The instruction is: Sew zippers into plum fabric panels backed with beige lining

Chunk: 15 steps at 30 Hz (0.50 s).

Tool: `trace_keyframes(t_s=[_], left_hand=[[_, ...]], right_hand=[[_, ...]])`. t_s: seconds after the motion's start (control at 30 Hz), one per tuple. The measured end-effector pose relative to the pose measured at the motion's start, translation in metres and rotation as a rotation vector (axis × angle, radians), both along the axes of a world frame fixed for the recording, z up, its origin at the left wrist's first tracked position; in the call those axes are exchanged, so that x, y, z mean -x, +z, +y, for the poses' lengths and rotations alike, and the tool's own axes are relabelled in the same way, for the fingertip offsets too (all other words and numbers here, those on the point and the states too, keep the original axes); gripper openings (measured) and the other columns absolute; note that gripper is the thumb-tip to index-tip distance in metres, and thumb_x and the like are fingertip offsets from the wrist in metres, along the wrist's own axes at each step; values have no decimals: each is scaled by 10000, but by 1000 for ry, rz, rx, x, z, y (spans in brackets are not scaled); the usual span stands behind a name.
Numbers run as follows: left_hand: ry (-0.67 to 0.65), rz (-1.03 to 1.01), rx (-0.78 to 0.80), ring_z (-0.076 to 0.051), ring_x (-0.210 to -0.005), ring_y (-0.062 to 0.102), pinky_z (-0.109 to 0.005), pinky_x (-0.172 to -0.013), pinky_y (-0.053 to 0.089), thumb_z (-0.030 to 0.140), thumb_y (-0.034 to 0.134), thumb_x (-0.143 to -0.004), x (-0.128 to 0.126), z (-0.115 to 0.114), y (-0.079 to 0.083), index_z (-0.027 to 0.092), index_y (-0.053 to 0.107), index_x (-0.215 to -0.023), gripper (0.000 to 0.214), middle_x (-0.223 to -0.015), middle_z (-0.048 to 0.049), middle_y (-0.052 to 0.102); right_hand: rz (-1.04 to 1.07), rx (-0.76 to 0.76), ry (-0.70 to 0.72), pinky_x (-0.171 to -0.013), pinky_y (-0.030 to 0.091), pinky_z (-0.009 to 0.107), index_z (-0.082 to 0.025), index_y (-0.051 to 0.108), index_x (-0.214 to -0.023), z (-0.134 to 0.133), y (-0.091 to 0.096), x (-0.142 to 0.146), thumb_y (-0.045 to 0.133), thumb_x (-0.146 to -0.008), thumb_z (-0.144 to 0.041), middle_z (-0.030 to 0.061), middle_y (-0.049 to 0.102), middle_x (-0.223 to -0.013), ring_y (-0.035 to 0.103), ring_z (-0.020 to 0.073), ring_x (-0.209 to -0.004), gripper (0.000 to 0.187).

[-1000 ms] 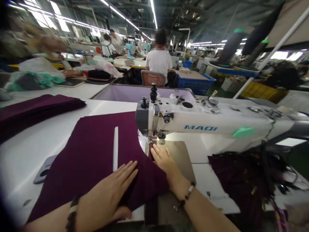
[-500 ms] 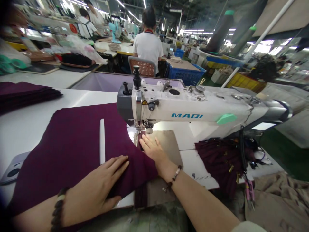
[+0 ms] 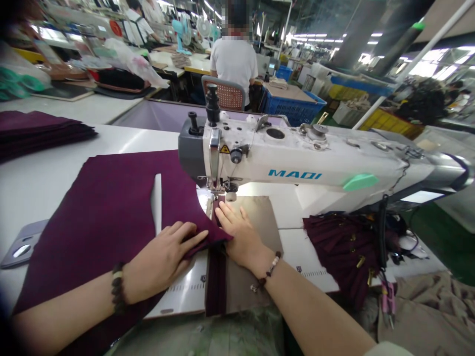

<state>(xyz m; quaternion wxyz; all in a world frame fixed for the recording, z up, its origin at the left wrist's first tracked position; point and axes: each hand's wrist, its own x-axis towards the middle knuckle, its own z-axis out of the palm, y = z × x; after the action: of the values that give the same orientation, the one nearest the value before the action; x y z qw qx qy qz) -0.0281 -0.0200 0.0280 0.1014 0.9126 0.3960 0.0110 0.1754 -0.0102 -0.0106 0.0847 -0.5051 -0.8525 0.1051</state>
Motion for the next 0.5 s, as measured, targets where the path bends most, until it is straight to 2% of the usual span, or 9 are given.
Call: trace_keyframes(t_s=[0.07,0.17,0.33,0.5], left_hand=[[-44,-52,25,-264,-1074,464,-459,-919,402,134,432,-793,-1,8,2,214,506,-1224,444,-1218,-101,479],[-107,-155,73,-251,-1223,362,-451,-1032,304,153,382,-836,-2,23,6,173,497,-1227,408,-1344,-104,390],[-170,-240,170,-203,-1212,404,-388,-1054,295,167,347,-869,-13,47,7,147,529,-1160,344,-1310,-95,444],[-225,-236,213,-202,-1193,427,-398,-1057,281,150,347,-857,-19,58,8,143,509,-1164,347,-1291,-97,458]], right_hand=[[23,-10,-13,-1073,179,482,-110,296,-1352,-1,1,1,309,-864,-165,112,252,-1426,191,203,-1326,491],[53,-22,-14,-1063,191,499,-128,319,-1337,-1,3,3,288,-873,-154,108,281,-1415,221,209,-1314,466],[75,-27,-22,-1062,201,497,-147,358,-1308,-2,9,6,315,-870,-154,110,351,-1373,267,214,-1288,440],[69,-31,-24,-1075,181,489,-134,410,-1261,-2,6,5,331,-869,-164,110,404,-1327,310,218,-1255,401]])
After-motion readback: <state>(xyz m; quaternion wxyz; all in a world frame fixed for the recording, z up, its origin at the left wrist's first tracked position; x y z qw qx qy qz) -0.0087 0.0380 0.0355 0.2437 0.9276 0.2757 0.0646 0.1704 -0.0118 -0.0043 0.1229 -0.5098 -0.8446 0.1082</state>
